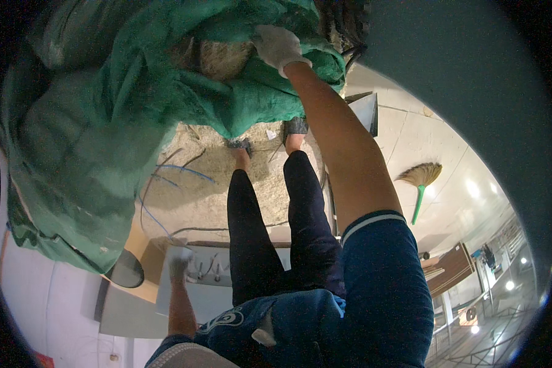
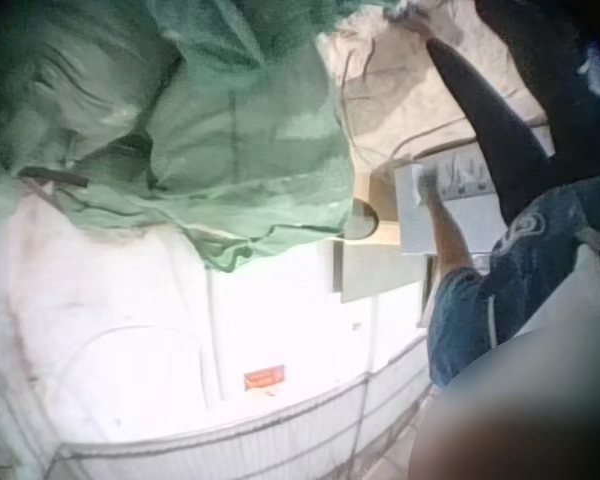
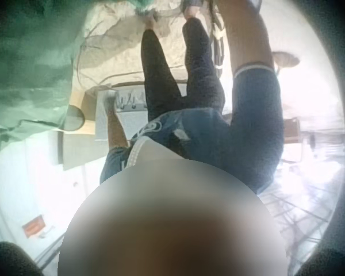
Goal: The person removes a finished wooden panel from a machine and stacks it. Then, using a broom and dustpan, the person sweeps sawdust from the floor and collects it into a green sack.
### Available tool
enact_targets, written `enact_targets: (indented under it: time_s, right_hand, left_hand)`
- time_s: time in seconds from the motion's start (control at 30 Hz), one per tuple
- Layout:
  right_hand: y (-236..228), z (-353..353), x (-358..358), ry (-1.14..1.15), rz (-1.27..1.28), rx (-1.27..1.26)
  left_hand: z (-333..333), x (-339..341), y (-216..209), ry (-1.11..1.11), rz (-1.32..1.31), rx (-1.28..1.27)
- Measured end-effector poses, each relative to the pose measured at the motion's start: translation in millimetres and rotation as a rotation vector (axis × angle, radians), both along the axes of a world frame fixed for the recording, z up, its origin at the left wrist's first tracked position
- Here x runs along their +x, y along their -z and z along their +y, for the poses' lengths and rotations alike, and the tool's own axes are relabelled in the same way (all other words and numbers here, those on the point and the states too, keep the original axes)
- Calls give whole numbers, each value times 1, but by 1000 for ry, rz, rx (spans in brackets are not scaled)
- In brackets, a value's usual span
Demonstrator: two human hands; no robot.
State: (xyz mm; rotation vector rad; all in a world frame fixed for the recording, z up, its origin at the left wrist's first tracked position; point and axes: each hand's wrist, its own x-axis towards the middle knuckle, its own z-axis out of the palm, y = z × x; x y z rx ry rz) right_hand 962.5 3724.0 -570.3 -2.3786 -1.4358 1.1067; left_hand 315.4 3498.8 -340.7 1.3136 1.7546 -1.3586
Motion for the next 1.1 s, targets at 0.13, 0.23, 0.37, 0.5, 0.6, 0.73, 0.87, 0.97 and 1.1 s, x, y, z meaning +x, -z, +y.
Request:
enact_targets:
  time_s: [0.13,0.23,0.37,0.5,0.6,0.73,0.87,0.97,1.1]
  right_hand:
    - [-15,10,10,127,242,77]
    - [-38,15,28,117,475,178]
    - [-93,11,77,93,636,241]
    - [-127,43,138,988,1002,459]
    - [-131,58,166,949,152,465]
    - [-135,48,145,376,-700,521]
    - [-122,38,62,-324,-199,393]
    - [-84,48,20,-527,-503,455]
    - [-53,61,15,-341,-764,511]
  left_hand:
    - [153,211,119,75,-799,776]
    - [250,349,152,211,-889,1087]
    - [332,417,167,117,-586,1139]
    - [375,381,160,-434,-900,957]
    - [397,335,121,-1044,-1204,835]
    - [422,293,71,-1301,-1298,785]
    - [443,278,59,-1267,-1339,708]
    - [467,279,54,-1161,-1295,787]
    - [470,299,31,-46,-671,1530]
